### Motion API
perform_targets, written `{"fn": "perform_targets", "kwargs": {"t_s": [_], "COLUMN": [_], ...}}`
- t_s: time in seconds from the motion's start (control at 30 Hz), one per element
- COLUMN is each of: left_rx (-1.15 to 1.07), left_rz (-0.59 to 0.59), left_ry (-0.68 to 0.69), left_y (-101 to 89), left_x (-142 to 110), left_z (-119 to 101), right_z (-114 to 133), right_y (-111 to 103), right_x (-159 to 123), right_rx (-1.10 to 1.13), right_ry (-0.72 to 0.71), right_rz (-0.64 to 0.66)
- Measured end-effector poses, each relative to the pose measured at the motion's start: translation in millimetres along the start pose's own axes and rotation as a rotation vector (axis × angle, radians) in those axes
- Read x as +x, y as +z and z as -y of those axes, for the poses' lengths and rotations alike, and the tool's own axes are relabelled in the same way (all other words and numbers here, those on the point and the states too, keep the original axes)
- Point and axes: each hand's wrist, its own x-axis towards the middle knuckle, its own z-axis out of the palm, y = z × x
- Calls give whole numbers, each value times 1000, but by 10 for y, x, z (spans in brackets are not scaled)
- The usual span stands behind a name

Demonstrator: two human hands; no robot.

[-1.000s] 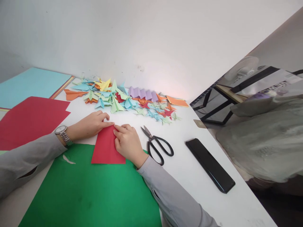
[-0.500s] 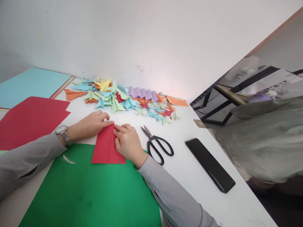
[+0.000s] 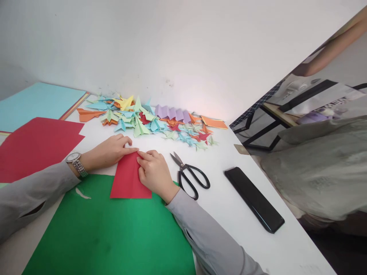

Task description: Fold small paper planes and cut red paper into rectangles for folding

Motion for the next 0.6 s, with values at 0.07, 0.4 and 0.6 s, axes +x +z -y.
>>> {"fn": "perform_targets", "kwargs": {"t_s": [0.07, 0.4, 0.6], "left_rx": [-2, -8, -5], "left_rz": [-1, -10, 2], "left_ry": [1, 3, -6], "left_y": [4, 21, 21], "left_x": [0, -3, -3], "left_z": [2, 11, 6], "right_z": [2, 8, 15], "right_y": [-2, -20, -27], "right_x": [1, 1, 9], "right_rx": [-2, -14, -15], "right_ry": [4, 22, 20], "right_rz": [4, 42, 48]}}
